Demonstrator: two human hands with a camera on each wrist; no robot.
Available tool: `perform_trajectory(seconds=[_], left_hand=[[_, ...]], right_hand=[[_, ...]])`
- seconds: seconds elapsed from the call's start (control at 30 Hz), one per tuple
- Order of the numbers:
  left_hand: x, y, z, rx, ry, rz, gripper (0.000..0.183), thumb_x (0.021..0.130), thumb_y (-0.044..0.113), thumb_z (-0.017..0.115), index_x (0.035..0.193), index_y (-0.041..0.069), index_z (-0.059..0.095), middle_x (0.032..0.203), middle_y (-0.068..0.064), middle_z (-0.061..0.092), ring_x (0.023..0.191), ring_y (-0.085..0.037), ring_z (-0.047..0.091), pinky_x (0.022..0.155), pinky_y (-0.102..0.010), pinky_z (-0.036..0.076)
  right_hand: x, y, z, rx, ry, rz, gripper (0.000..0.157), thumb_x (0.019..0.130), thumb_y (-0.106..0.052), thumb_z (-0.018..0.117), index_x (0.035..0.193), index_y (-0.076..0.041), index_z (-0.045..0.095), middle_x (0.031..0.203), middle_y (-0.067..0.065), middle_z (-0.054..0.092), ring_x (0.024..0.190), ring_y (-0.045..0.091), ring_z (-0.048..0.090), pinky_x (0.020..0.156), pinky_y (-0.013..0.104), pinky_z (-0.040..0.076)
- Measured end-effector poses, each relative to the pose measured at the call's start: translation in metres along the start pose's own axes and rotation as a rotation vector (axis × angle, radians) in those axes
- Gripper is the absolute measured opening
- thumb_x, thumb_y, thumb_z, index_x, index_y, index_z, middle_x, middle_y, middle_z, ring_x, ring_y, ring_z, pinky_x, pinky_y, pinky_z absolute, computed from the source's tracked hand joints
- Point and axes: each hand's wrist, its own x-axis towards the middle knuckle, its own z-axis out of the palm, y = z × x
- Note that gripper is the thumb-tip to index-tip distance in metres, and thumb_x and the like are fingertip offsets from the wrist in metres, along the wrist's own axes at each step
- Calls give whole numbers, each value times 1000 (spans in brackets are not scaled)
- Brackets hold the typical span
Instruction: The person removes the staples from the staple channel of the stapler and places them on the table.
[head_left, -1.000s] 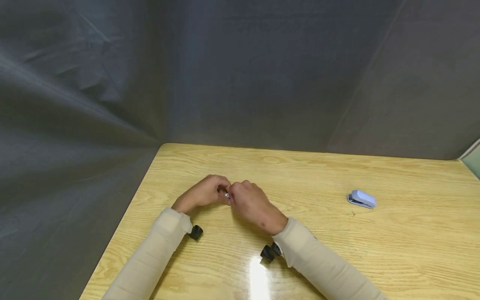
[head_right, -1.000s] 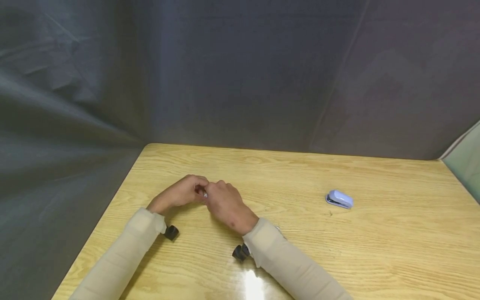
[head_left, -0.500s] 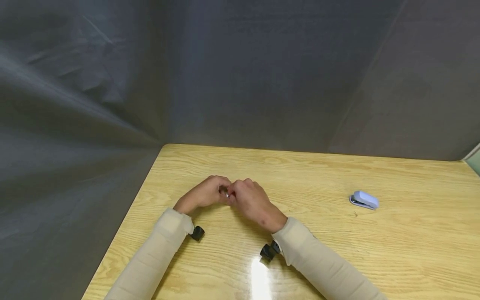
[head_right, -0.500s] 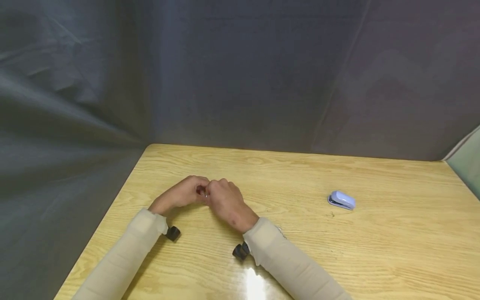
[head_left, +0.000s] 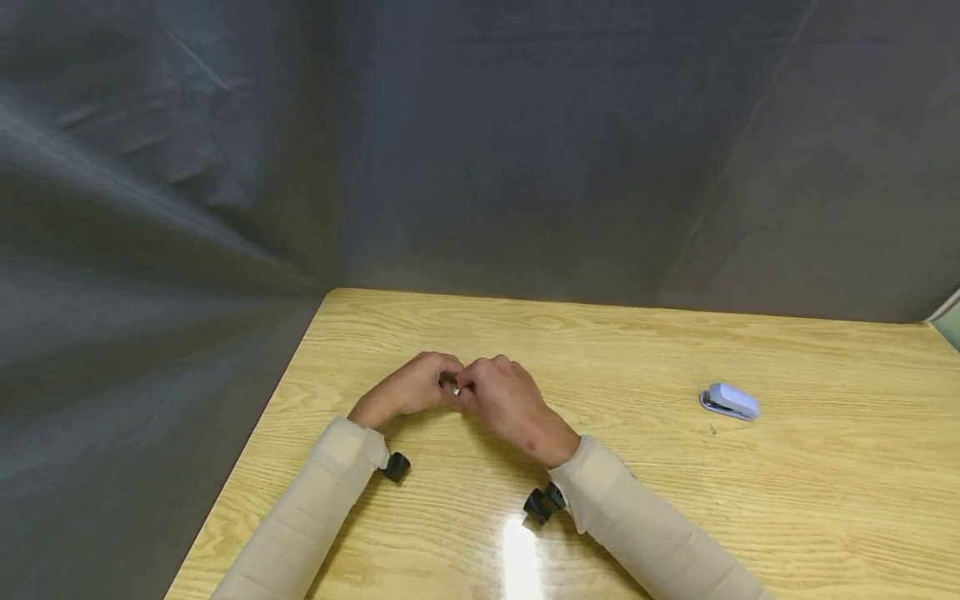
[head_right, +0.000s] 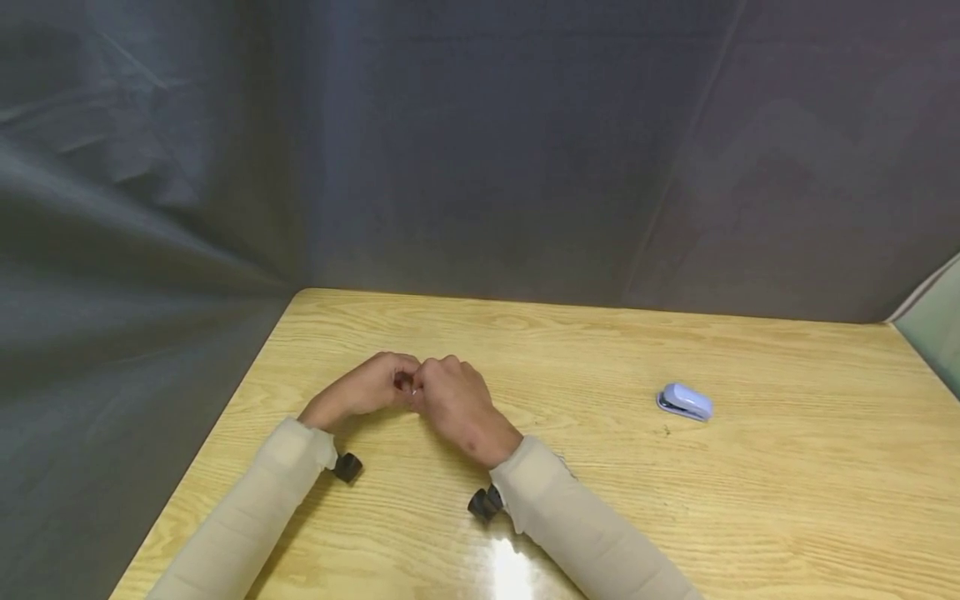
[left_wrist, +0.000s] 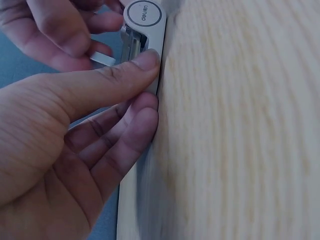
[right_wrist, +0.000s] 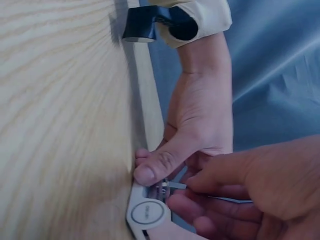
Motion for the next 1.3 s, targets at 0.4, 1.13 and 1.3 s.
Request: perform_trajectory(seconds=[0.4, 1.13, 1.3], left_hand=[[1, 2, 0, -25, 1, -33, 17, 90, -4, 76, 94, 12, 76, 98, 3, 69, 82, -14, 62, 75, -31, 53], [2, 2, 0, -86, -5, -67, 12, 86, 5, 84, 94, 9, 76, 92, 1, 68, 73, -15, 61, 66, -29, 51], [2, 2, 0, -66, -19, -54, 15, 86, 7, 84, 99, 9, 77, 95, 1, 68, 76, -15, 61, 69, -30, 51]], right_hand=[[-23, -9, -13, 16, -30, -95, 29, 93, 5, 67, 69, -12, 71, 60, -9, 49, 53, 1, 31, 53, 20, 35], [-62, -10, -8, 76, -267, -106, 29, 84, 7, 70, 66, -16, 65, 62, -15, 52, 55, -2, 43, 52, 19, 42], [-67, -6, -9, 70, -293, -92, 30, 85, 5, 69, 66, -17, 63, 60, -15, 49, 54, -2, 42, 51, 19, 41]])
